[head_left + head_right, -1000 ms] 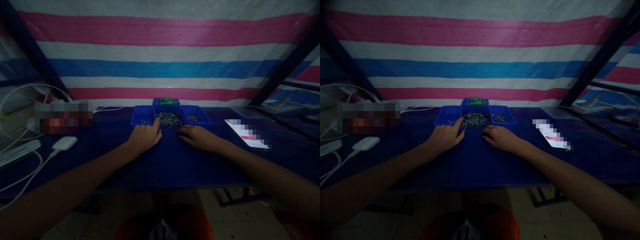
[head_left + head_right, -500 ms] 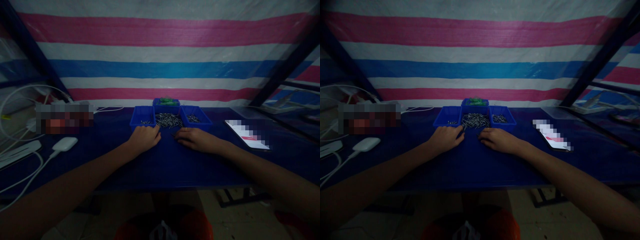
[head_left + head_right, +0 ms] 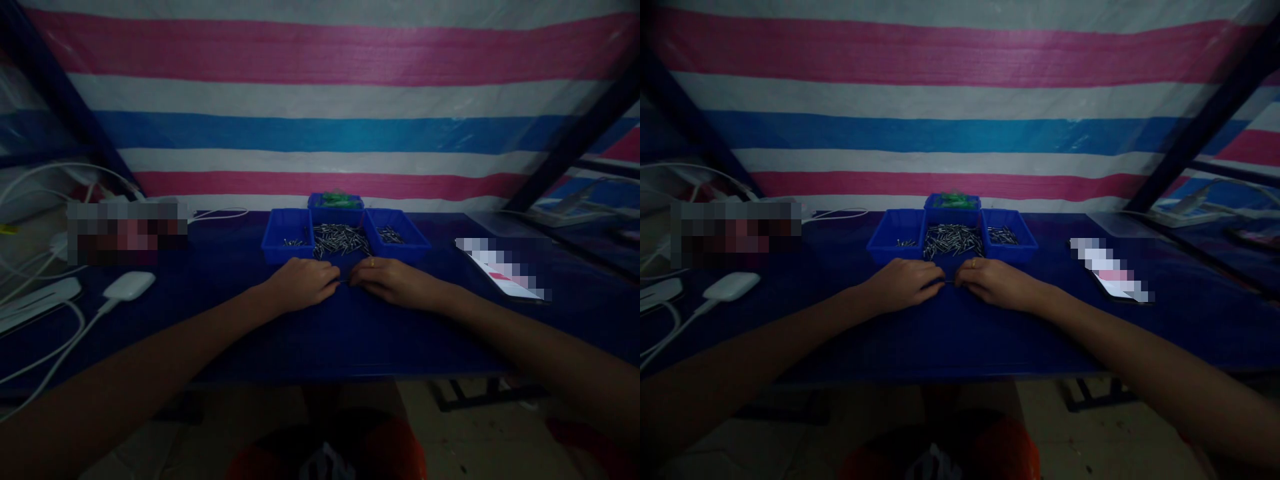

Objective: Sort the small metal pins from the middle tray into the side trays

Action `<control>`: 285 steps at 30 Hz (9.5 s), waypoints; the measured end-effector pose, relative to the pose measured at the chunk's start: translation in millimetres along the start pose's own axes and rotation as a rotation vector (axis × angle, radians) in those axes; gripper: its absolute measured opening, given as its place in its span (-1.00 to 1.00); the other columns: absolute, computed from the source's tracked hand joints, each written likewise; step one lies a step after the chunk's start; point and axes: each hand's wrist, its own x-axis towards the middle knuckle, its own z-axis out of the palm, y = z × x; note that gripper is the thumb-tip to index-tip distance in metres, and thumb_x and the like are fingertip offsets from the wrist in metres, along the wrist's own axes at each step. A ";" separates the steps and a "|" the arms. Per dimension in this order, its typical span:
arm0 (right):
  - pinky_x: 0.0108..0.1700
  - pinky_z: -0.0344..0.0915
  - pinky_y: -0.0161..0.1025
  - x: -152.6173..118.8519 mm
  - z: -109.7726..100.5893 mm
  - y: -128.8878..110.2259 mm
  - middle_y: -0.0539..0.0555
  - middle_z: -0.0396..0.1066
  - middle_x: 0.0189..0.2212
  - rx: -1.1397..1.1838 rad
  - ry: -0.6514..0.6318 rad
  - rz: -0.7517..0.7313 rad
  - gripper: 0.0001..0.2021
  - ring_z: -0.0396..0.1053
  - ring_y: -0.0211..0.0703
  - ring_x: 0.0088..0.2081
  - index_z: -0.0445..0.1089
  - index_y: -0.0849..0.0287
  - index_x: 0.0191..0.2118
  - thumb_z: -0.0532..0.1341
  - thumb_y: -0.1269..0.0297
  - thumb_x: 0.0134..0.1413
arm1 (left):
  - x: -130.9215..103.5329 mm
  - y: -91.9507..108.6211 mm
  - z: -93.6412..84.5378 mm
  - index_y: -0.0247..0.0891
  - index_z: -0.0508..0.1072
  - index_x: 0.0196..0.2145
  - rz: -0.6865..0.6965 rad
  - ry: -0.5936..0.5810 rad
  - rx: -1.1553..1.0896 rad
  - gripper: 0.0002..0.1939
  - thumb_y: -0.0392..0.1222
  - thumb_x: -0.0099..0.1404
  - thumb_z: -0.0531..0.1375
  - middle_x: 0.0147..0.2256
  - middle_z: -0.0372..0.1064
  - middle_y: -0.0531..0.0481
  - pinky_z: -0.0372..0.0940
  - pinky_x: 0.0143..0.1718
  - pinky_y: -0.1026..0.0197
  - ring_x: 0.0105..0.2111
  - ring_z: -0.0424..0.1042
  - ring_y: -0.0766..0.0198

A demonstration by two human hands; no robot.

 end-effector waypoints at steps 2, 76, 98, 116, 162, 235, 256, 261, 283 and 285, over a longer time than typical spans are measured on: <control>-0.09 0.25 -0.22 0.5 0.3 -0.7 0.13 0.35 -0.23 0.008 0.003 -0.008 -0.76 0.29 -0.22 -0.17 0.33 0.25 -0.20 0.00 0.54 0.07 | 0.1 -0.3 1.0 -0.23 0.33 -0.29 0.014 0.000 -0.014 -0.80 -0.13 0.30 -0.03 -0.39 0.36 0.07 0.12 -0.50 0.32 -0.40 0.37 0.32; -0.29 0.21 -0.31 4.0 -7.5 -9.8 0.05 0.35 -0.39 -0.032 -0.034 0.082 -0.82 0.31 -0.28 -0.36 0.31 0.22 -0.24 0.00 0.32 0.16 | 2.3 6.2 3.2 -0.29 0.33 -0.38 0.054 0.166 0.018 -0.76 -0.10 0.29 0.00 -0.50 0.33 0.04 0.14 -0.47 0.31 -0.46 0.33 0.33; -0.36 0.17 -0.32 2.8 -15.4 -6.1 0.04 0.35 -0.45 -0.055 -0.048 0.173 -0.82 0.30 -0.28 -0.43 0.31 0.23 -0.31 0.00 0.29 0.15 | 0.8 4.4 -2.1 -0.28 0.30 -0.34 0.002 0.150 -0.034 -0.87 -0.23 0.26 -0.01 -0.45 0.35 0.05 0.13 -0.46 0.32 -0.45 0.32 0.36; -0.36 0.15 -0.32 1.4 -11.4 -4.6 0.02 0.31 -0.46 -0.036 -0.034 0.142 -0.82 0.26 -0.30 -0.44 0.27 0.22 -0.31 -0.02 0.27 0.17 | 1.6 4.4 0.2 -0.28 0.35 -0.30 0.084 0.216 -0.025 -0.83 -0.19 0.29 0.00 -0.39 0.32 0.04 0.20 -0.35 0.30 -0.36 0.31 0.34; -0.37 0.14 -0.32 0.5 -15.9 -2.7 0.03 0.34 -0.47 -0.040 -0.078 0.190 -0.80 0.28 -0.29 -0.45 0.30 0.22 -0.31 -0.02 0.26 0.16 | -0.8 2.7 -2.5 -0.27 0.36 -0.40 0.057 0.097 -0.004 -0.77 -0.19 0.27 -0.05 -0.44 0.32 0.03 0.16 -0.44 0.31 -0.41 0.31 0.34; -0.36 0.15 -0.30 3.1 -15.1 -5.5 0.02 0.29 -0.49 -0.052 -0.066 0.186 -0.72 0.25 -0.30 -0.46 0.27 0.22 -0.39 -0.07 0.21 0.21 | 1.9 4.9 -2.4 -0.29 0.31 -0.36 -0.018 0.130 0.042 -0.75 -0.15 0.33 -0.08 -0.46 0.37 0.05 0.14 -0.49 0.30 -0.45 0.36 0.33; -0.32 0.18 -0.31 1.1 -15.0 -2.9 0.05 0.32 -0.42 -0.047 -0.065 0.163 -0.76 0.28 -0.28 -0.40 0.31 0.22 -0.26 -0.03 0.22 0.19 | 1.7 5.1 -3.1 -0.28 0.31 -0.39 0.000 0.140 0.026 -0.81 -0.22 0.27 -0.05 -0.46 0.35 0.06 0.13 -0.46 0.31 -0.44 0.34 0.34; -0.32 0.18 -0.31 1.8 -13.3 -3.4 0.04 0.32 -0.43 -0.029 -0.072 0.150 -0.76 0.28 -0.29 -0.40 0.30 0.23 -0.27 -0.03 0.22 0.19 | 1.9 4.0 -0.9 -0.28 0.32 -0.39 0.011 0.157 0.031 -0.82 -0.21 0.27 -0.04 -0.47 0.35 0.06 0.12 -0.47 0.31 -0.46 0.33 0.35; -0.38 0.13 -0.33 2.7 -14.3 -6.5 0.02 0.30 -0.47 -0.034 -0.018 0.191 -0.89 0.25 -0.30 -0.45 0.25 0.21 -0.35 0.05 0.30 0.11 | -6.8 11.4 -33.3 -0.31 0.34 -0.35 0.103 0.236 -0.141 -0.79 -0.17 0.29 -0.03 -0.43 0.32 0.03 0.20 -0.35 0.31 -0.40 0.30 0.37; -0.38 0.14 -0.33 2.2 -13.8 -5.7 0.03 0.30 -0.46 -0.034 -0.017 0.191 -0.88 0.26 -0.29 -0.44 0.26 0.21 -0.34 0.04 0.30 0.12 | -17.9 15.9 -57.5 -0.30 0.34 -0.31 0.079 0.260 -0.193 -0.78 -0.14 0.31 -0.03 -0.39 0.33 0.03 0.23 -0.30 0.31 -0.37 0.31 0.38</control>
